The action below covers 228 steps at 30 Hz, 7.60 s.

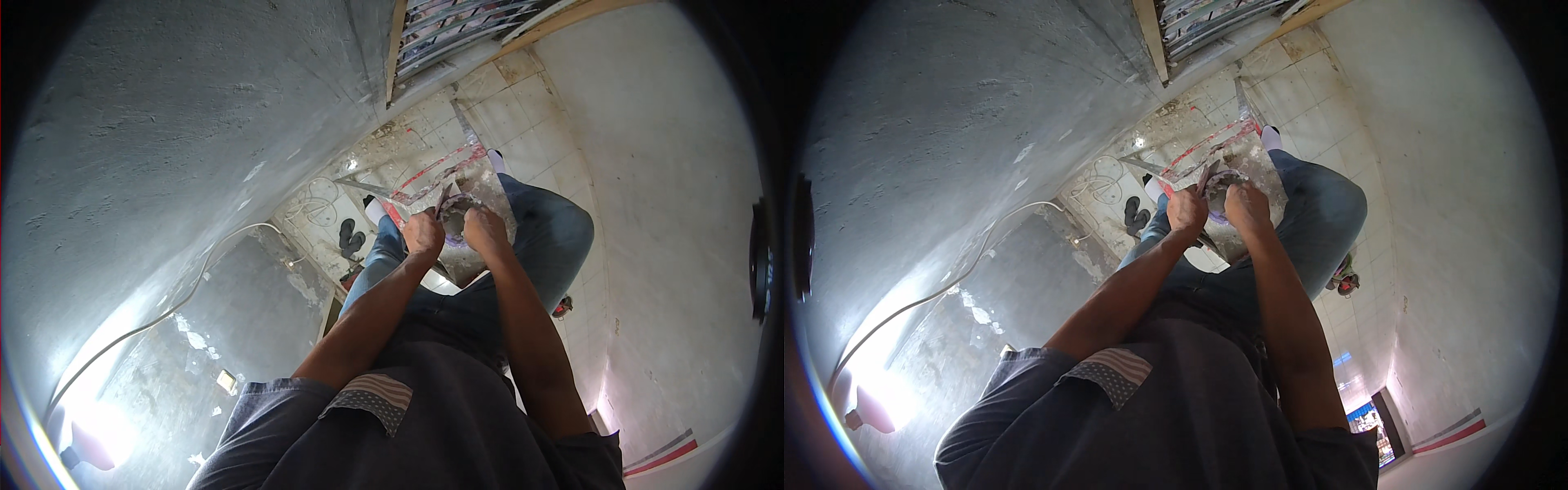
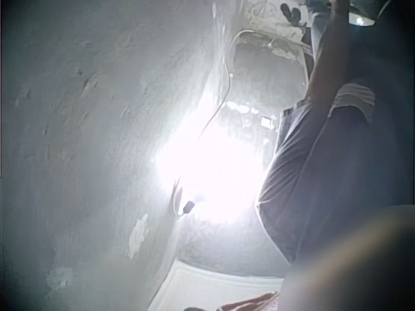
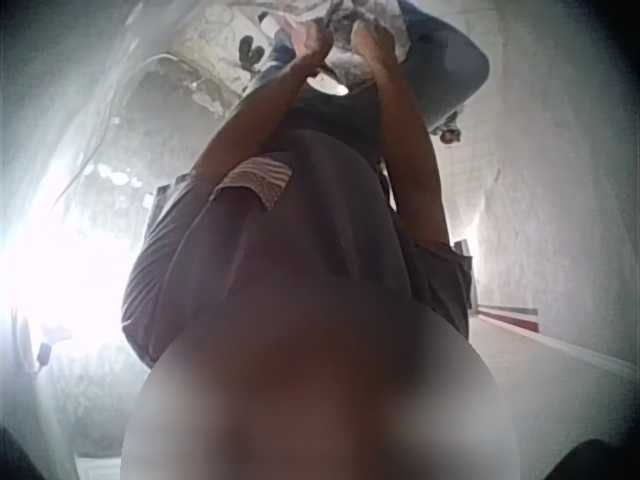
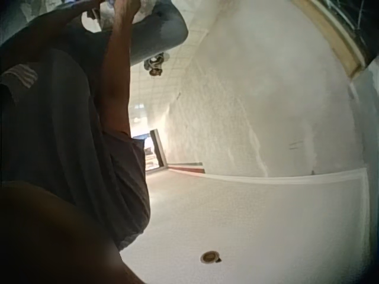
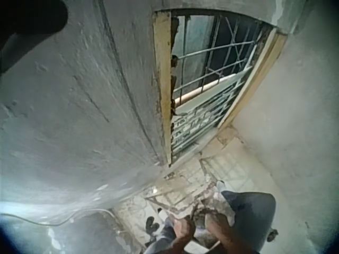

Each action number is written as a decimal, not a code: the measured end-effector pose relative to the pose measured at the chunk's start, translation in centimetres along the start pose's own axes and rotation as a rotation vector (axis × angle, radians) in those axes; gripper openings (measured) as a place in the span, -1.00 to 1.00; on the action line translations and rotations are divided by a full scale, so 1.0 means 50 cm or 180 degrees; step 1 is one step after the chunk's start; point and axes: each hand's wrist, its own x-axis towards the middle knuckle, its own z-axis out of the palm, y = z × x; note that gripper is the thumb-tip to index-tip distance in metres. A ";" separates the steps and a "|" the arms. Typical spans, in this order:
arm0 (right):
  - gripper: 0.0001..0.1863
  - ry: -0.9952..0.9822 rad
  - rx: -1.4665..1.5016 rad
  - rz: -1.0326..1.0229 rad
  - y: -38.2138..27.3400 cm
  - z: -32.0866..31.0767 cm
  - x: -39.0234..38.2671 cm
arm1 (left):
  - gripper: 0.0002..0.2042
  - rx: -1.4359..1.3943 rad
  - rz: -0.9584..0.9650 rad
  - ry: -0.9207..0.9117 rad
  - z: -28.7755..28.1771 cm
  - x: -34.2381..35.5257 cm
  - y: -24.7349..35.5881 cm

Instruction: Using a putty knife and trowel to apply filler to cracks and holes in a wall.

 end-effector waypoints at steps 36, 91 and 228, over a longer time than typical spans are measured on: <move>-0.68 -0.0492 -0.0718 -0.0751 0.124 -0.077 -0.029 | -0.79 -0.0099 0.0047 0.0065 0.005 -0.009 -0.004; -0.53 0.0895 0.4565 -0.1619 -0.135 -0.336 -0.386 | -0.78 -0.3911 0.1398 0.0561 -0.600 -0.164 0.188; -0.55 0.6177 0.0729 -0.2603 -0.468 -1.035 -0.617 | -0.75 -0.1684 0.1419 0.1462 -0.670 -0.237 -0.017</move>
